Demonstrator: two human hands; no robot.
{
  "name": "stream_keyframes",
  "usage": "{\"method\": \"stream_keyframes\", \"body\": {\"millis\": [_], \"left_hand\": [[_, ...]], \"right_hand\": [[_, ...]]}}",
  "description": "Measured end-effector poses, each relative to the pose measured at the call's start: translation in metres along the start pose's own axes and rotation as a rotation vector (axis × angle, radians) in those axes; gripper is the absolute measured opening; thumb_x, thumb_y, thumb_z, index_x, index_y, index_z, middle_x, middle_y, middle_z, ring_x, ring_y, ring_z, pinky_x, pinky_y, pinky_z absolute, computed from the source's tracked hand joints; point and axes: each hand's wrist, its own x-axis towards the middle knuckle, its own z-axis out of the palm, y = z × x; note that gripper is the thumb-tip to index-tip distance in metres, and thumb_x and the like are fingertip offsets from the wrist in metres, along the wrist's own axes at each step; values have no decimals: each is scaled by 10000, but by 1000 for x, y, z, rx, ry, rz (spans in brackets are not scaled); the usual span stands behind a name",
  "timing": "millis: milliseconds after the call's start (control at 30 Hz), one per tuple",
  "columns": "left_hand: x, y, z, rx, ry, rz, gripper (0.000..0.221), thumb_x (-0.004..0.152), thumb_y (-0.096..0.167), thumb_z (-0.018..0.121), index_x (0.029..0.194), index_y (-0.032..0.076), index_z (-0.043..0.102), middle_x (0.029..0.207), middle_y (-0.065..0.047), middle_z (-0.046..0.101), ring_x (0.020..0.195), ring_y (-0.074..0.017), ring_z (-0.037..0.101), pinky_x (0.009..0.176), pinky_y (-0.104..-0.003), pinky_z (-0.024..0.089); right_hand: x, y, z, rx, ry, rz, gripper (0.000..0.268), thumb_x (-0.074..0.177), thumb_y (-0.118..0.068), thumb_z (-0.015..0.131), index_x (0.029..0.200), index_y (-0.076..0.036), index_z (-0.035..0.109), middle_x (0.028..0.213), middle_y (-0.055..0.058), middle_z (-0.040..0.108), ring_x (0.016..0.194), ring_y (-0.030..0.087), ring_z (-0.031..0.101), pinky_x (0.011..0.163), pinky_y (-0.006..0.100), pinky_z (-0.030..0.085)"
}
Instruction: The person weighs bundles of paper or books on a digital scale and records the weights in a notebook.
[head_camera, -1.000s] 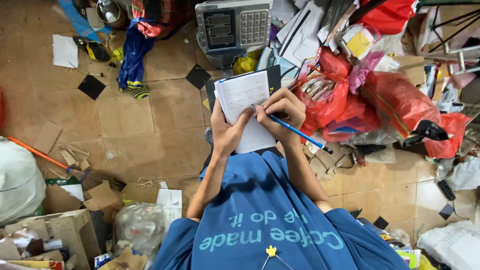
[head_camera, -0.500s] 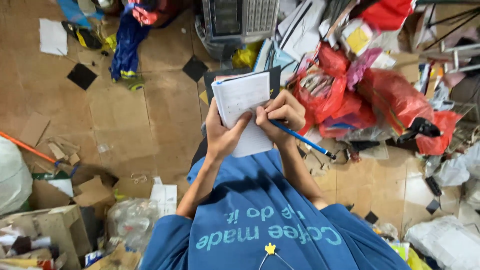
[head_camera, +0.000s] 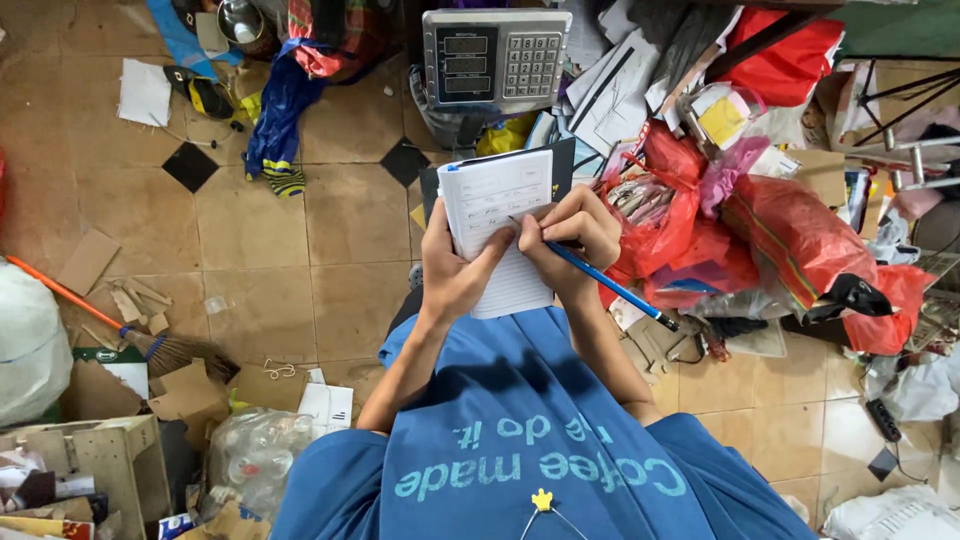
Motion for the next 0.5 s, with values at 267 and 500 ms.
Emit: {"method": "stream_keyframes", "body": {"millis": [267, 500], "left_hand": [[1, 6, 14, -6, -39, 47, 480, 924, -43, 773, 1327, -25, 513, 1205, -103, 675, 1128, -159, 665, 977, -291, 563], [0, 5, 22, -11, -44, 27, 454, 934, -23, 771, 1307, -31, 512, 1185, -113, 690, 1092, -159, 691, 929, -285, 590]], "right_hand": [[8, -8, -13, -11, 14, -19, 352, 773, 126, 807, 753, -52, 504, 746, 82, 589, 648, 158, 617, 605, 283, 477], [10, -8, -20, 15, 23, -20, 345, 768, 139, 796, 753, -42, 503, 742, 82, 581, 635, 149, 583, 595, 279, 455]]}}
